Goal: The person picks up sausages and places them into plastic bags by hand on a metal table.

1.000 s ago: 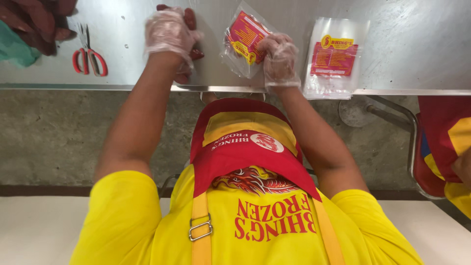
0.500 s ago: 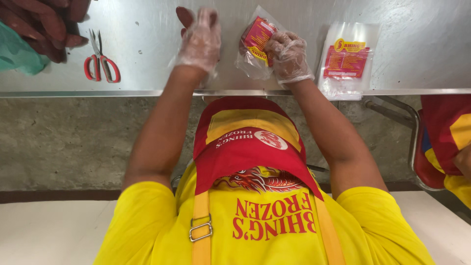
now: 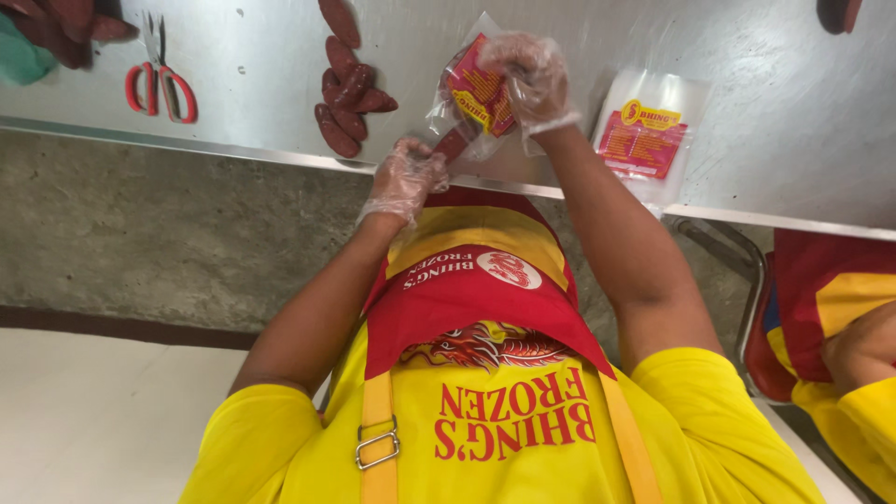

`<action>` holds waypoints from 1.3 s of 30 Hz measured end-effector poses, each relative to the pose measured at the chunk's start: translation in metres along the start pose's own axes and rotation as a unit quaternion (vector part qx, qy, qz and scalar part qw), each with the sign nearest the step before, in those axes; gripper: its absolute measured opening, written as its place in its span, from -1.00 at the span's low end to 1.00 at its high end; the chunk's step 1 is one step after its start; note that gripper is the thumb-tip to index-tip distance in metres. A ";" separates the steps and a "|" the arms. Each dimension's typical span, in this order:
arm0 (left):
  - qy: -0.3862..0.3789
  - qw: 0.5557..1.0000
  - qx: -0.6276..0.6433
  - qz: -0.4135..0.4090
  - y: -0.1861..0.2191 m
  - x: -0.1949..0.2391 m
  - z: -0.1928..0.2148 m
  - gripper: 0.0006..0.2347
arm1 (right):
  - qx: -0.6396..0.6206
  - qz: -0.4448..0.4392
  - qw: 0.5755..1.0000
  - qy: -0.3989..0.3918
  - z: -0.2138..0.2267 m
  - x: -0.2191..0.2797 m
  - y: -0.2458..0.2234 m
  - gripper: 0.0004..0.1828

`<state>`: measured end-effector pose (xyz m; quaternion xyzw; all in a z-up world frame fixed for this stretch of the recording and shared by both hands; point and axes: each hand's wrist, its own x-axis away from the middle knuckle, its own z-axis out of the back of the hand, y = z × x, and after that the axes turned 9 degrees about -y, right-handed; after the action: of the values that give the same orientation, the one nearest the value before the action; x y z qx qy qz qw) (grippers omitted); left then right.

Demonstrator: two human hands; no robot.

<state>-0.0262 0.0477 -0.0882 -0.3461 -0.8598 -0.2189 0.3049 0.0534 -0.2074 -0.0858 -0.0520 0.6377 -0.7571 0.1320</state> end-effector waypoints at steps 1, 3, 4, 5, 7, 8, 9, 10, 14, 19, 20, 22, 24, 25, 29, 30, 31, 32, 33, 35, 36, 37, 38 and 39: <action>0.018 0.995 -0.093 -0.024 -0.005 0.005 -0.006 -0.85 | -0.131 -0.044 0.990 -0.012 -0.009 -0.009 0.000 -0.68; 0.055 0.957 -0.277 -0.069 -0.015 0.022 -0.029 -0.85 | -0.224 -0.096 0.967 -0.078 -0.017 -0.019 -0.008 -0.65; 0.097 0.946 -0.302 -0.059 -0.017 0.020 -0.044 -0.87 | -0.187 -0.102 0.968 -0.132 -0.019 -0.016 -0.016 -0.61; 0.141 0.933 -0.327 -0.048 -0.021 0.018 -0.057 -0.88 | -0.151 -0.109 0.965 -0.185 -0.020 -0.013 -0.023 -0.56; 0.195 0.925 -0.322 -0.060 -0.032 0.009 -0.073 -0.89 | 0.001 0.014 0.971 -0.240 -0.019 -0.014 -0.031 -0.38; 0.206 0.930 -0.293 -0.083 -0.037 -0.002 -0.076 -0.88 | 0.077 0.075 0.959 -0.264 -0.018 -0.014 -0.034 -0.25; 0.215 0.934 -0.265 -0.105 -0.041 -0.012 -0.075 -0.88 | 0.113 0.065 0.951 -0.281 -0.020 -0.014 -0.037 -0.32; 0.218 0.939 -0.225 -0.144 -0.046 -0.019 -0.071 -0.87 | 0.149 0.056 0.941 -0.298 -0.024 -0.013 -0.041 -0.38; 0.229 0.943 -0.131 -0.204 -0.066 -0.034 -0.053 -0.87 | 0.178 0.024 0.927 -0.329 -0.029 -0.014 -0.049 -0.37; 0.220 0.945 -0.128 -0.207 -0.073 -0.046 -0.059 -0.87 | 0.142 0.008 0.932 -0.333 -0.025 -0.018 -0.055 -0.32; 0.213 0.946 -0.131 -0.206 -0.072 -0.046 -0.063 -0.87 | 0.129 0.006 0.935 -0.329 -0.025 -0.018 -0.055 -0.31; 0.199 0.948 -0.140 -0.205 -0.066 -0.051 -0.072 -0.87 | 0.081 0.026 0.943 -0.321 -0.022 -0.019 -0.049 -0.29; 0.185 0.950 -0.152 -0.200 -0.059 -0.056 -0.080 -0.87 | -0.002 0.009 0.951 -0.309 -0.020 -0.018 -0.037 -0.30; 0.176 0.951 -0.160 -0.196 -0.055 -0.059 -0.082 -0.87 | -0.059 -0.018 0.952 -0.299 -0.017 -0.018 -0.028 -0.31; 0.133 0.947 -0.263 -0.126 -0.031 -0.054 -0.084 -0.87 | -0.376 -0.146 0.906 -0.132 -0.017 -0.024 0.004 -0.22; 0.118 0.924 -0.355 -0.081 -0.020 -0.043 -0.081 -0.87 | -0.416 -0.161 0.887 -0.118 -0.016 -0.027 0.007 -0.21; 0.093 0.870 -0.484 -0.030 -0.005 -0.029 -0.077 -0.87 | -0.455 -0.178 0.867 -0.101 -0.013 -0.030 0.008 -0.20; 0.045 0.786 -0.615 -0.029 0.013 -0.012 -0.074 -0.87 | -0.493 -0.194 0.844 -0.084 -0.010 -0.033 0.006 -0.18; 0.004 0.678 -0.732 -0.061 0.031 0.004 -0.073 -0.87 | -0.472 -0.166 0.862 -0.085 -0.009 -0.029 0.001 -0.21; 0.029 0.498 -0.849 -0.172 0.069 0.031 -0.081 -0.87 | -0.425 -0.107 0.895 -0.082 -0.010 -0.022 -0.012 -0.24; 0.085 0.479 -0.859 -0.157 0.087 0.038 -0.090 -0.83 | -0.344 -0.110 0.928 -0.093 -0.011 -0.026 -0.016 -0.29; 0.138 0.459 -0.867 -0.135 0.102 0.047 -0.098 -0.79 | -0.263 -0.117 0.952 -0.098 -0.015 -0.022 -0.020 -0.34; 0.124 0.426 -0.891 -0.095 0.118 0.049 -0.106 -0.74 | -0.181 -0.125 0.970 -0.103 -0.020 -0.020 -0.024 -0.36; 0.109 0.392 -0.911 -0.058 0.137 0.045 -0.113 -0.68 | -0.208 -0.149 0.963 -0.086 -0.023 -0.021 -0.025 -0.35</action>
<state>0.0902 0.0930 0.0458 -0.3397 -0.1246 -0.9252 -0.1145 0.0644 -0.1765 -0.0639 -0.2377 0.7526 -0.6114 0.0580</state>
